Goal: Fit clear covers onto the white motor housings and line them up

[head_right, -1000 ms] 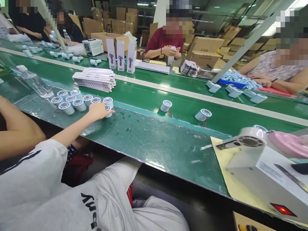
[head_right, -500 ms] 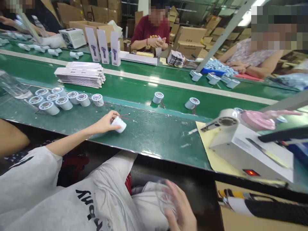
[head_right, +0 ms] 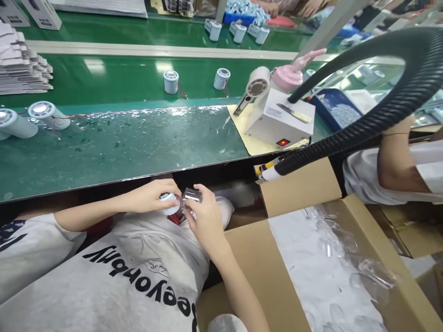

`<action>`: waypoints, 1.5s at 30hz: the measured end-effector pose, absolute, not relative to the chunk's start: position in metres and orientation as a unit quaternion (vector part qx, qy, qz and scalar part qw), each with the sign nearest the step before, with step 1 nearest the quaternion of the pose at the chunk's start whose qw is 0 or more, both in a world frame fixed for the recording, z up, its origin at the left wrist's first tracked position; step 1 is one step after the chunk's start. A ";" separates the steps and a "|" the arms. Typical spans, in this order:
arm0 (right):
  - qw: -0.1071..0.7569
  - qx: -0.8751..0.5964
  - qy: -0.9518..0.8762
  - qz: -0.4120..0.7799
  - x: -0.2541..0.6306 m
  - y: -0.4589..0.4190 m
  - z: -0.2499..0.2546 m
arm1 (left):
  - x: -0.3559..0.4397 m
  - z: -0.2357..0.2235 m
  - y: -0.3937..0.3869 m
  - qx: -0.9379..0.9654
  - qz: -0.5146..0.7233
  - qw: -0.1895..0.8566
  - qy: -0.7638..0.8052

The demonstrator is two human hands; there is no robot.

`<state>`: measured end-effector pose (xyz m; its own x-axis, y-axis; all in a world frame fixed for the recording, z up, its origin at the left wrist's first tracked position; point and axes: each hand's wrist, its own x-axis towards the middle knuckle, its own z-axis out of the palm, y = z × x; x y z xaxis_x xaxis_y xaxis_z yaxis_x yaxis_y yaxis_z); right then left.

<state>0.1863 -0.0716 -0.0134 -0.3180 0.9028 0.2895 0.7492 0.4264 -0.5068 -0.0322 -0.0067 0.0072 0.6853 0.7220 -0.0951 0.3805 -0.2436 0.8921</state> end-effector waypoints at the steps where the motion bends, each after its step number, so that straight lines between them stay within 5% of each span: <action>1: 0.286 -0.512 -0.787 0.194 0.188 -0.073 -0.013 | -0.032 0.007 -0.008 0.778 0.194 0.475 0.363; 9: 0.382 -0.530 -0.656 0.377 0.188 -0.074 -0.006 | -0.037 -0.023 -0.004 0.775 0.268 0.467 0.331; 16: 0.445 -0.500 -0.562 0.486 0.195 -0.070 -0.012 | -0.041 -0.022 -0.009 0.762 0.203 0.558 0.258; 26: 0.408 -0.400 -0.777 0.264 0.202 -0.081 -0.018 | -0.040 -0.008 -0.021 0.589 0.206 0.703 0.342; 39: 0.405 -0.398 -0.780 0.264 0.203 -0.088 -0.010 | -0.045 -0.004 -0.024 0.578 0.182 0.718 0.342; 45: 0.427 -0.424 -0.708 0.369 0.207 -0.088 -0.021 | -0.040 -0.002 -0.019 0.604 0.229 0.699 0.308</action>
<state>0.2075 -0.0879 -0.0210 -0.2761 0.9160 0.2911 0.2854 0.3674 -0.8852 -0.0400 -0.0194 -0.0019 0.7055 0.6917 -0.1544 0.0528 0.1659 0.9847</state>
